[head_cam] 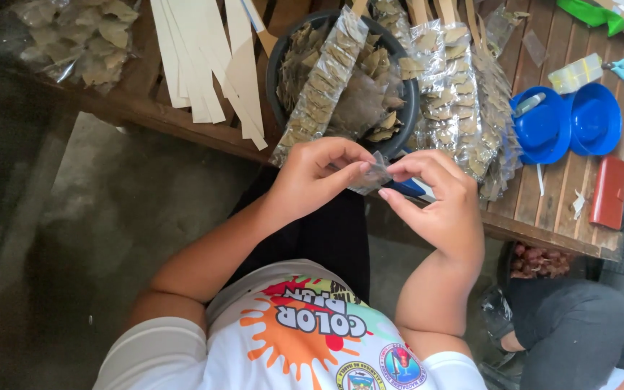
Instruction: The person places small plastic bags filled with items onto thin wooden sticks, securing each bag with blue tape using a tape dispenser.
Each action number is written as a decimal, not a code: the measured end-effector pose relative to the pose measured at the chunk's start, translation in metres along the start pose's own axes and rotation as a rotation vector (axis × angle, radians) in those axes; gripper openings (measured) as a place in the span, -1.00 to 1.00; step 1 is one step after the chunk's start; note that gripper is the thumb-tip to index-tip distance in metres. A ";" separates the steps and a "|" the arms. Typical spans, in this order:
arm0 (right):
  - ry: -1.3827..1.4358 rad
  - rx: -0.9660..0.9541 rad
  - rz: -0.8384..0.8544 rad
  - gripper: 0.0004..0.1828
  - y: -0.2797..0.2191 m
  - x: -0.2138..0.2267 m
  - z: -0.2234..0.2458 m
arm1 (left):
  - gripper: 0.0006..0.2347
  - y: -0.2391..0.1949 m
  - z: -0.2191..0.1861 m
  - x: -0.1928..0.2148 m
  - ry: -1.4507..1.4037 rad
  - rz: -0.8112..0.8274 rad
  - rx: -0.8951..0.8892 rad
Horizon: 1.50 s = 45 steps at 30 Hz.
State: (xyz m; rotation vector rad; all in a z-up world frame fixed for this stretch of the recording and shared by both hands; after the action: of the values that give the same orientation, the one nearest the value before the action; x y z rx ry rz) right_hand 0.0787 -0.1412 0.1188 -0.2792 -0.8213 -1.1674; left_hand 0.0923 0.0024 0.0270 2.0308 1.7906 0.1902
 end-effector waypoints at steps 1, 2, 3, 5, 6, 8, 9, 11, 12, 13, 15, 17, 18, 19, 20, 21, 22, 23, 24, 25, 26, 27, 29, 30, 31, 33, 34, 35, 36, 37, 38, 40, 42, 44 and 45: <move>0.000 -0.002 -0.002 -0.78 0.001 0.001 0.000 | -0.90 0.000 -0.001 0.000 -0.001 0.002 0.001; -0.003 0.012 0.012 -0.81 0.002 0.001 0.001 | -0.90 0.000 -0.002 -0.001 0.022 0.014 -0.009; -0.006 0.024 0.026 -0.85 0.002 0.001 0.003 | -0.90 -0.001 -0.004 -0.002 0.043 0.027 -0.018; -0.002 0.020 0.051 -0.87 0.003 0.001 0.004 | -0.90 0.000 -0.006 -0.003 0.070 0.040 -0.031; 0.003 0.021 0.078 -0.88 0.004 -0.001 0.005 | -0.91 0.001 -0.008 -0.003 0.099 0.050 -0.046; -0.003 0.018 0.095 -0.88 0.003 -0.004 0.006 | -0.91 0.002 -0.008 -0.003 0.126 0.057 -0.064; -0.008 0.018 0.111 -0.86 0.003 -0.007 0.006 | -0.91 0.002 -0.010 -0.003 0.156 0.062 -0.083; 0.008 0.003 0.138 -0.85 0.004 -0.010 0.004 | -0.92 0.003 -0.013 -0.004 0.181 0.064 -0.102; 0.024 -0.011 0.164 -0.83 0.004 -0.012 0.002 | -0.92 0.003 -0.015 -0.004 0.206 0.067 -0.122; 0.025 -0.011 0.164 -0.83 0.005 -0.013 0.001 | -0.92 0.002 -0.014 -0.004 0.207 0.067 -0.121; 0.017 -0.011 0.195 -0.86 0.005 -0.016 0.000 | -0.93 0.001 -0.014 -0.004 0.221 0.056 -0.143; 0.023 -0.003 0.214 -0.85 0.004 -0.020 0.000 | -0.93 0.000 -0.012 -0.004 0.203 0.035 -0.139; 0.028 0.007 0.234 -0.85 0.004 -0.022 0.001 | -0.92 0.000 -0.011 -0.002 0.186 0.015 -0.137; 0.029 0.009 0.235 -0.85 0.004 -0.025 -0.001 | -0.92 -0.001 -0.011 -0.003 0.188 0.013 -0.138; 0.059 -0.004 0.221 -0.85 0.004 -0.025 -0.004 | -0.93 -0.002 -0.009 -0.002 0.160 -0.012 -0.127; 0.087 -0.017 0.207 -0.86 0.004 -0.025 -0.007 | -0.93 -0.003 -0.008 -0.002 0.131 -0.037 -0.118; 0.086 -0.013 0.208 -0.86 0.003 -0.029 -0.010 | -0.93 -0.003 -0.006 -0.002 0.133 -0.039 -0.121; 0.114 -0.034 0.157 -0.88 0.002 -0.027 -0.015 | -0.92 -0.004 -0.001 -0.002 0.071 -0.052 -0.089; 0.142 -0.055 0.106 -0.89 0.002 -0.026 -0.021 | -0.92 -0.005 0.005 -0.002 0.008 -0.064 -0.057; 0.144 -0.055 0.109 -0.89 0.001 -0.026 -0.021 | -0.92 -0.007 0.007 -0.003 0.010 -0.067 -0.056; 0.140 -0.054 0.082 -0.89 0.001 -0.023 -0.022 | -0.89 -0.010 0.013 -0.006 -0.088 -0.059 -0.018; 0.136 -0.056 0.053 -0.89 0.000 -0.020 -0.023 | -0.84 -0.013 0.018 -0.010 -0.185 -0.048 0.021; 0.145 -0.059 0.037 -0.89 0.000 -0.018 -0.022 | -0.81 -0.014 0.018 -0.014 -0.232 -0.048 0.036; 0.151 -0.061 0.022 -0.88 -0.001 -0.016 -0.022 | -0.78 -0.014 0.018 -0.016 -0.280 -0.049 0.048; 0.151 -0.060 0.019 -0.88 -0.002 -0.015 -0.023 | -0.78 -0.014 0.019 -0.017 -0.279 -0.046 0.046; 0.163 -0.060 0.013 -0.87 -0.004 -0.012 -0.024 | -0.74 -0.016 0.022 -0.018 -0.284 -0.062 0.065; 0.163 -0.059 0.012 -0.87 -0.004 -0.013 -0.021 | -0.74 -0.015 0.023 -0.019 -0.283 -0.061 0.064; 0.160 -0.032 -0.010 -0.87 -0.004 -0.012 -0.016 | -0.81 -0.014 0.025 -0.017 -0.265 -0.100 0.058; 0.157 -0.005 -0.032 -0.87 -0.004 -0.011 -0.011 | -0.88 -0.013 0.026 -0.014 -0.247 -0.138 0.051; 0.156 -0.003 -0.034 -0.87 -0.008 -0.018 -0.016 | -0.88 -0.013 0.028 -0.015 -0.247 -0.137 0.049; 0.336 -0.056 -0.110 -0.73 -0.011 -0.016 -0.028 | -0.88 -0.013 0.030 -0.013 -0.268 -0.183 0.046; 0.514 -0.110 -0.186 -0.57 -0.016 -0.024 -0.040 | -0.88 -0.015 0.032 -0.013 -0.292 -0.229 0.042; 0.683 -0.103 -0.339 -0.52 -0.020 -0.027 -0.043 | -0.89 -0.018 0.031 -0.016 -0.344 -0.283 0.038; 0.686 -0.099 -0.392 -0.55 -0.026 -0.029 -0.062 | -0.89 -0.018 0.028 -0.018 -0.364 -0.297 0.029; 0.689 -0.094 -0.446 -0.57 -0.030 -0.029 -0.071 | -0.89 -0.019 0.027 -0.018 -0.385 -0.310 0.021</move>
State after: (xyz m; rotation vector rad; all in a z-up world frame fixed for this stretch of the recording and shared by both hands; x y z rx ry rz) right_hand 0.0776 -0.1752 0.0436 0.2436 -0.2172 -1.5901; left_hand 0.0820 -0.0200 -0.0014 1.6347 1.8234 -0.2930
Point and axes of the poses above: each hand's wrist, its own y-axis towards the middle knuckle, its own x-axis out of the back of the hand, z = x × y, the point moved 9 cm from there along y, towards the middle knuckle, and after that the axes turned 10 degrees about -x, right-handed, at the moved point
